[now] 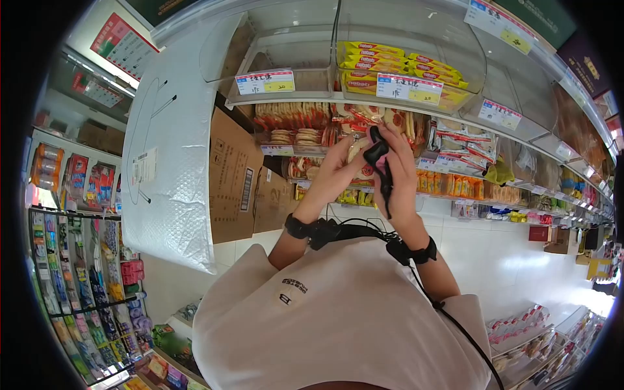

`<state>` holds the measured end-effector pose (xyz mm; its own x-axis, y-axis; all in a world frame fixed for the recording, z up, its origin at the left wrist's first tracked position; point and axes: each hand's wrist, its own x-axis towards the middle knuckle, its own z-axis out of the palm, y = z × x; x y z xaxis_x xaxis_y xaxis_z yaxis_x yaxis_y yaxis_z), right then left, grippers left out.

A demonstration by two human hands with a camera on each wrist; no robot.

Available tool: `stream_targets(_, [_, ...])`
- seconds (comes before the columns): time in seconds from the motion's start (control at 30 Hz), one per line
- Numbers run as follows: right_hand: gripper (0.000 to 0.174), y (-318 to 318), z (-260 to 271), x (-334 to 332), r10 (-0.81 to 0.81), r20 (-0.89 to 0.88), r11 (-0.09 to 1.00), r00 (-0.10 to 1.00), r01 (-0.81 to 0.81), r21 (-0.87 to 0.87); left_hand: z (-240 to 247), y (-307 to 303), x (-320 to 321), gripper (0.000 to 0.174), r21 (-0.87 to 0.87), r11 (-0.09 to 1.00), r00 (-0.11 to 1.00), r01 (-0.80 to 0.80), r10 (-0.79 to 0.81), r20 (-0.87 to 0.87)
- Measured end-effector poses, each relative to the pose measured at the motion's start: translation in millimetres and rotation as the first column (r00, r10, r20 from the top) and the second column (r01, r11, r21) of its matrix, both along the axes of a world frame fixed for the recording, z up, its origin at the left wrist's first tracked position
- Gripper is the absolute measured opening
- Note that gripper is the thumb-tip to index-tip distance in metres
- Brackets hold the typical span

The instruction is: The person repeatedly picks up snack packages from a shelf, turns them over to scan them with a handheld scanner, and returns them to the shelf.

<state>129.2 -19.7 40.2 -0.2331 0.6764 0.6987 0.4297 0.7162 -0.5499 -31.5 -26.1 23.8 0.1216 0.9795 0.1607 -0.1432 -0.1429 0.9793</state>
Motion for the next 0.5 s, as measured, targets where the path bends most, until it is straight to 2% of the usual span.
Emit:
stream_targets(0.07, [0.024,2,-1,8,-0.053,-0.068,0.995,0.996,0.046,-0.093,4,1,4,0.030,-0.002,0.999,0.995,0.053,-0.053,-0.085])
stream_targets(0.13, [0.022,-1,-2,18,-0.054,-0.174,0.930,0.983,-0.014,-0.367,4,-3,11,0.030,-0.022,0.995,0.978,0.097,-0.099,-0.184])
stream_targets(0.17, [0.021,-1,-3,23,-0.063,-0.225,0.872,0.972,-0.056,-0.487,3,-3,15,0.030,-0.048,0.993,0.983,0.106,-0.112,-0.146])
stream_targets(0.2, [0.021,-3,-4,27,-0.135,-0.237,0.741,0.962,-0.061,-0.669,2,-3,18,0.029,-0.071,0.991,0.986,0.115,-0.122,-0.109])
stream_targets(0.23, [0.021,-1,-7,29,-0.140,-0.274,0.782,0.951,-0.063,-0.620,1,-3,21,0.029,-0.097,0.988,0.989,0.124,-0.131,-0.073])
stream_targets(0.3, [0.023,5,-16,30,-0.153,-0.346,0.854,0.926,-0.053,-0.518,3,-3,40,0.028,-0.214,0.968,0.967,0.133,-0.080,0.241])
stream_targets(0.33, [0.024,6,-17,24,-0.298,-0.148,0.942,0.943,0.266,-0.204,3,-4,47,0.028,-0.272,0.950,0.921,0.150,-0.034,0.389])
stream_targets(0.37, [0.032,0,-13,25,-0.332,-0.066,0.943,0.941,0.332,-0.012,0,-4,50,0.030,-0.308,0.938,0.882,0.157,0.007,0.472])
stream_targets(0.4, [0.036,-11,-13,22,-0.197,-0.099,0.974,0.975,0.183,-0.135,-5,-1,52,0.032,-0.340,0.926,0.835,0.165,0.052,0.548])
stream_targets(0.43, [0.042,-15,-14,18,-0.159,0.024,0.986,0.987,0.160,-0.052,-6,3,53,0.033,-0.370,0.912,0.780,0.175,0.101,0.618])
stream_targets(0.47, [0.047,-20,-15,14,-0.126,0.140,0.992,0.982,0.123,0.035,-1,5,51,0.040,-0.362,0.918,0.794,0.165,0.094,0.601])
stream_targets(0.5, [0.045,-25,-19,10,-0.120,0.158,0.993,0.980,0.120,0.013,0,8,47,0.045,-0.352,0.900,0.728,0.257,0.059,0.683])
